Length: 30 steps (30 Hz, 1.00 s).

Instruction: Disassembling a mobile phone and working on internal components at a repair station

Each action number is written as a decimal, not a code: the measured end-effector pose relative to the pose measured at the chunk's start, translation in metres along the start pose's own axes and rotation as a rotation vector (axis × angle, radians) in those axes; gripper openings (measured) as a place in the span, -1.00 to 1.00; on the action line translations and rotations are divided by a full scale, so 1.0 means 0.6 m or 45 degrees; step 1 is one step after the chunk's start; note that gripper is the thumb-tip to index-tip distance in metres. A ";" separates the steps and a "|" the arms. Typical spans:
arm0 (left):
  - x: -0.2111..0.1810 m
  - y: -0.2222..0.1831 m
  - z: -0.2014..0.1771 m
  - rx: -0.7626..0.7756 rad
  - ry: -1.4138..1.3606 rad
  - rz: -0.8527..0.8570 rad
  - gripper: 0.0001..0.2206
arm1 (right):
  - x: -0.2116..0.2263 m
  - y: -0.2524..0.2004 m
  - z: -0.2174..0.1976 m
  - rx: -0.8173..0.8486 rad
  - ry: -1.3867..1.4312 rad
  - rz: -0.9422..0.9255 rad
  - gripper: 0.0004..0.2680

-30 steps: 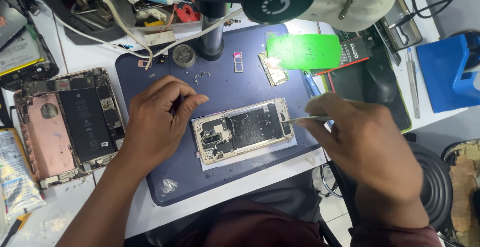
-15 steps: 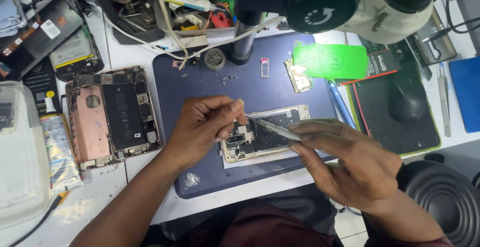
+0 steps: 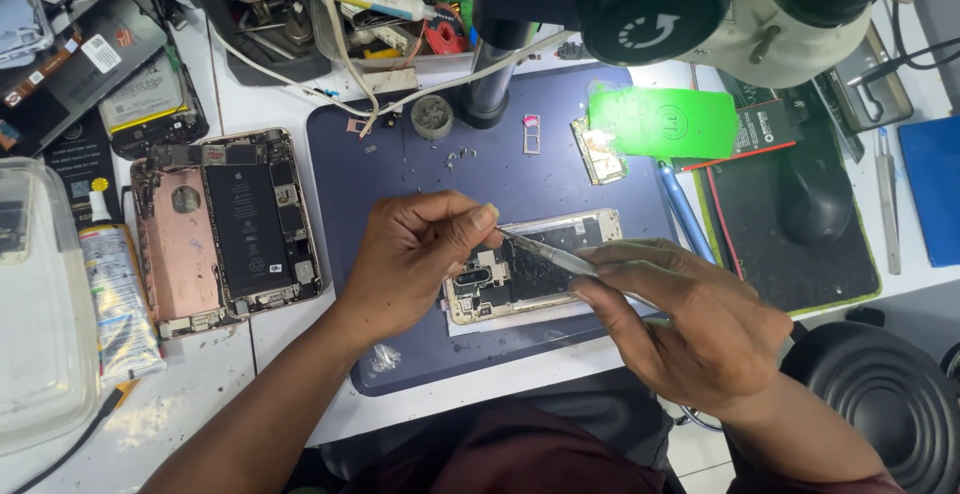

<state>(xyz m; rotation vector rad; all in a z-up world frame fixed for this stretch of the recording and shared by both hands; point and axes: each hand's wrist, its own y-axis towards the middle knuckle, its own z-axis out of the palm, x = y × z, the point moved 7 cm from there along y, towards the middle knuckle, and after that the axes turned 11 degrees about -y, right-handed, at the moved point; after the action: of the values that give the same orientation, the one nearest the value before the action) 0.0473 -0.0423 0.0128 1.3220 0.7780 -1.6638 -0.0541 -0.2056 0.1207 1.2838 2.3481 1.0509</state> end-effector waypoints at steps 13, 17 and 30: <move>0.003 -0.002 0.001 -0.020 0.031 -0.040 -0.74 | 0.012 0.024 -0.002 0.084 0.121 -0.014 -0.91; 0.007 -0.004 0.013 0.112 -0.162 -0.135 -0.71 | 0.007 0.027 0.000 0.090 0.239 0.073 -0.91; -0.041 0.003 -0.025 -0.122 0.374 0.284 -0.75 | -0.084 -0.014 -0.063 0.657 0.015 0.528 -0.93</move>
<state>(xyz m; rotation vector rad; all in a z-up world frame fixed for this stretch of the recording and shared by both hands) 0.0573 -0.0245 0.0331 1.5446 0.8345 -1.2591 -0.0505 -0.2675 0.1360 2.0156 2.5176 0.5486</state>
